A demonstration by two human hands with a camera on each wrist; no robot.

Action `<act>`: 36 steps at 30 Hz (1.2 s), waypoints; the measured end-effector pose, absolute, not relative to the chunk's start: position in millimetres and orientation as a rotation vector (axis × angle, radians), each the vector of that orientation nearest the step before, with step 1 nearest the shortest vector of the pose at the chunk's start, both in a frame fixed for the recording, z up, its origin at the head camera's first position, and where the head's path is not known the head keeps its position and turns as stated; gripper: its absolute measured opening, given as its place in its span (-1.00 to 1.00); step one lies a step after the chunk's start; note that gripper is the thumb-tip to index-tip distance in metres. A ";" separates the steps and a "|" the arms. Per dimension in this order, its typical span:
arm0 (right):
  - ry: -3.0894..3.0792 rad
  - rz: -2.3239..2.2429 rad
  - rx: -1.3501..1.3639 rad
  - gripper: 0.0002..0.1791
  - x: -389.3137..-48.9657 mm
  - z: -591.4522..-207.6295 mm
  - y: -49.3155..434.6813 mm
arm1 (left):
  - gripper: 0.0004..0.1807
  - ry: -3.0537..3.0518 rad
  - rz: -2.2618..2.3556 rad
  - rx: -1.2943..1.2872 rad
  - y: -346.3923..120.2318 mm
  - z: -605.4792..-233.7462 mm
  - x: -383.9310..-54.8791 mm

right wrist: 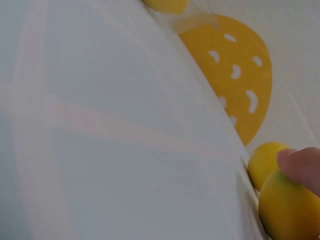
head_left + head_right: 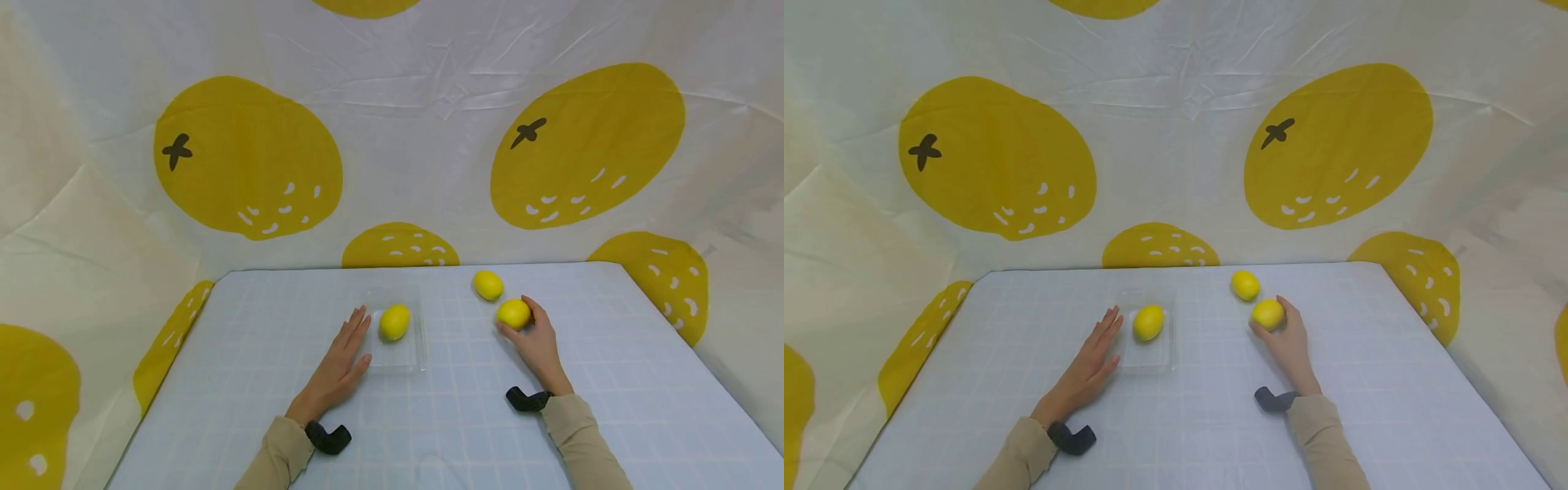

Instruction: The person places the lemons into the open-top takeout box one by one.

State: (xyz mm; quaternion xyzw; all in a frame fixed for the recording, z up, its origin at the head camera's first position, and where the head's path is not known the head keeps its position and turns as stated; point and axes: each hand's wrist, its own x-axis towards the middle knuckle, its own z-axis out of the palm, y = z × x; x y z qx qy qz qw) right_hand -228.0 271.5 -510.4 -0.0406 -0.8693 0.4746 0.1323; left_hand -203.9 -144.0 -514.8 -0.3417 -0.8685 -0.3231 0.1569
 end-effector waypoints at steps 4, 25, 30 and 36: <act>-2.517 1.367 -0.110 0.01 -228.7 -512.6 271.5 | -0.28 -2.493 -0.919 -0.979 -144.2 -515.2 -204.3; -2.496 1.354 -0.112 -0.02 -225.5 -509.3 268.4 | -0.29 -2.471 -0.916 -0.987 -144.2 -515.6 -204.8; -2.482 1.357 -0.117 -0.03 -226.2 -510.3 268.5 | -0.29 -2.472 -0.914 -0.987 -144.3 -515.7 -205.0; -2.458 1.384 -0.138 -0.04 -225.8 -508.3 268.3 | -0.29 -2.476 -0.917 -0.984 -144.4 -515.4 -204.7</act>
